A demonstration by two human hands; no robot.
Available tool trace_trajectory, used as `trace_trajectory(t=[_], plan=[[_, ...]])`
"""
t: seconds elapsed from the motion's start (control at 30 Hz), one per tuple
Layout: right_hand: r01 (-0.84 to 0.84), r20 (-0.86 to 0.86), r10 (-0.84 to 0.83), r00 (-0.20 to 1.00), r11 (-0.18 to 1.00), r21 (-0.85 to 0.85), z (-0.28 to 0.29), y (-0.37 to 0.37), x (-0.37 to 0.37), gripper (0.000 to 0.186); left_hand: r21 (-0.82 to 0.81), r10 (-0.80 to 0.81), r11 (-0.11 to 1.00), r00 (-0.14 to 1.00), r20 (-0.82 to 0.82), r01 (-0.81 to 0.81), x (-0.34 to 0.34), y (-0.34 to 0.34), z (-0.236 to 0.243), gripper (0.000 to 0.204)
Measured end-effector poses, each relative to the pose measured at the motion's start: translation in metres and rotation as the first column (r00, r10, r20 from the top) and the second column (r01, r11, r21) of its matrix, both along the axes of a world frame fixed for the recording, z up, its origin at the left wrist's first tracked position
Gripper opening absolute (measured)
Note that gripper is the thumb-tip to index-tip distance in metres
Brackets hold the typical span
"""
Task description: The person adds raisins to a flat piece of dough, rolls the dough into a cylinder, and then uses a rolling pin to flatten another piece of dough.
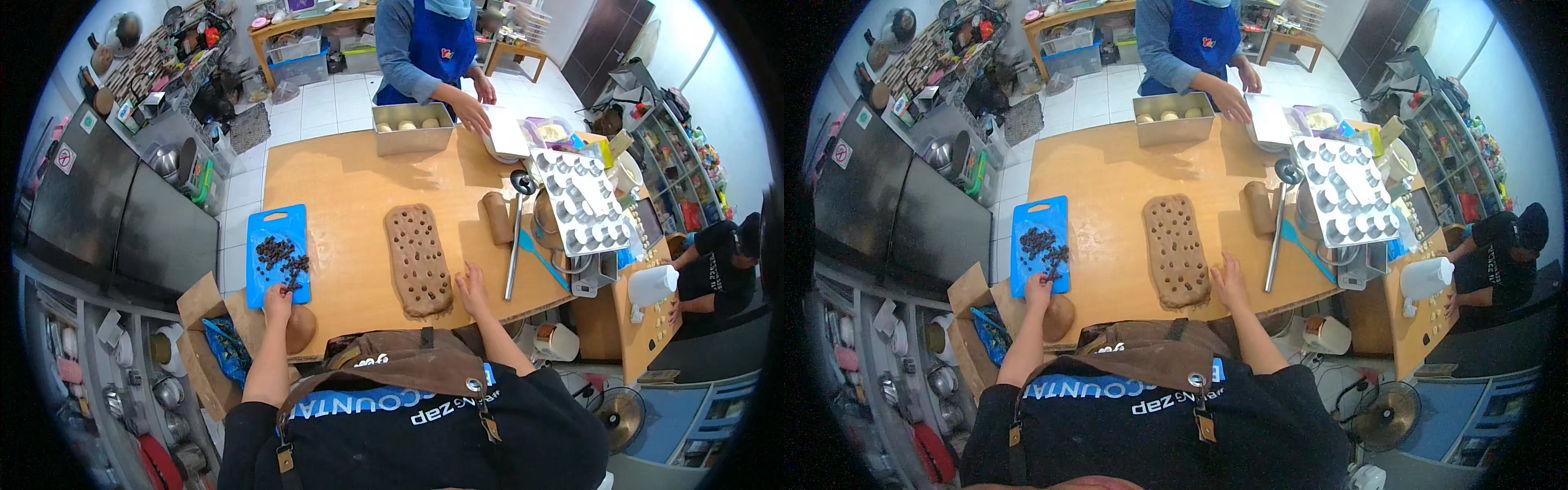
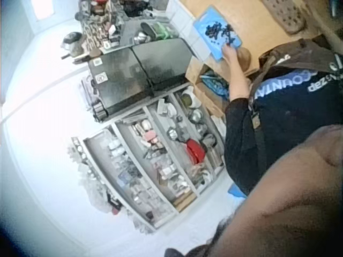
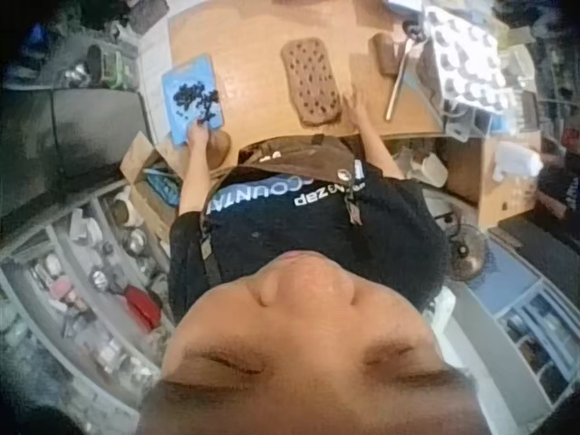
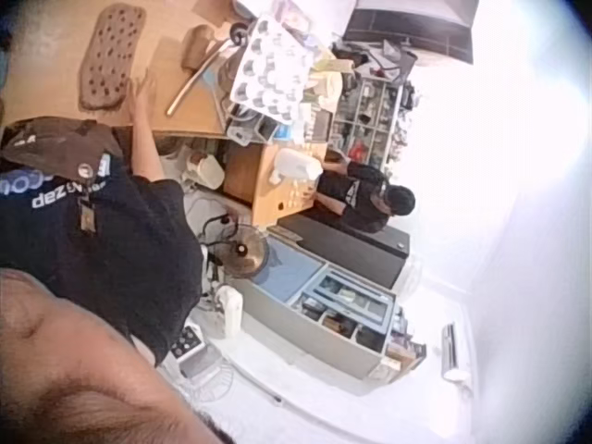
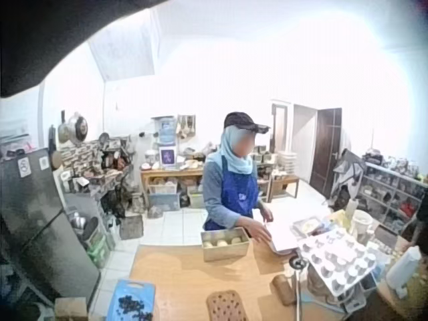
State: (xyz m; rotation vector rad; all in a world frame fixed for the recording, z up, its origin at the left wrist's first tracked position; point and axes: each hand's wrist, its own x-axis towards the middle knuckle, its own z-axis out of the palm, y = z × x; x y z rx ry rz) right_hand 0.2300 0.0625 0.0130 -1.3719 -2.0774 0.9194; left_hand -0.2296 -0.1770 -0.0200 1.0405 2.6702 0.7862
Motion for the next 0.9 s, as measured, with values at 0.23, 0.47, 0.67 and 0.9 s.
trace_trajectory(t=[0.23, 0.47, 0.67, 0.9], plan=[[0.023, -0.029, -0.022, 0.999, 0.999, 0.029, -0.008, -0.001, 0.003, 0.052, 0.086, 0.01, 0.996, 0.993, 0.118, -0.02, -0.015, -0.002, -0.013, 0.02], [0.004, -0.251, -0.041, 0.967, 0.989, -0.145, 0.022, -0.004, -0.031, 0.042, 0.323, 0.126, 0.805, 0.676, 0.726, -0.497, 0.014, 0.032, 0.031, 0.021], [-0.59, -0.706, -0.366, 0.607, 0.387, -0.708, 0.052, -0.057, -0.116, 0.034, 0.484, -0.494, 0.835, 0.742, 0.453, 0.261, 0.134, 0.072, 0.093, 0.019], [-0.641, -0.503, -0.631, 0.59, 0.011, -0.767, 0.049, -0.084, -0.117, 0.034, 0.271, -0.821, 0.532, 0.567, -0.068, 0.802, 0.205, 0.071, 0.142, 0.033]])
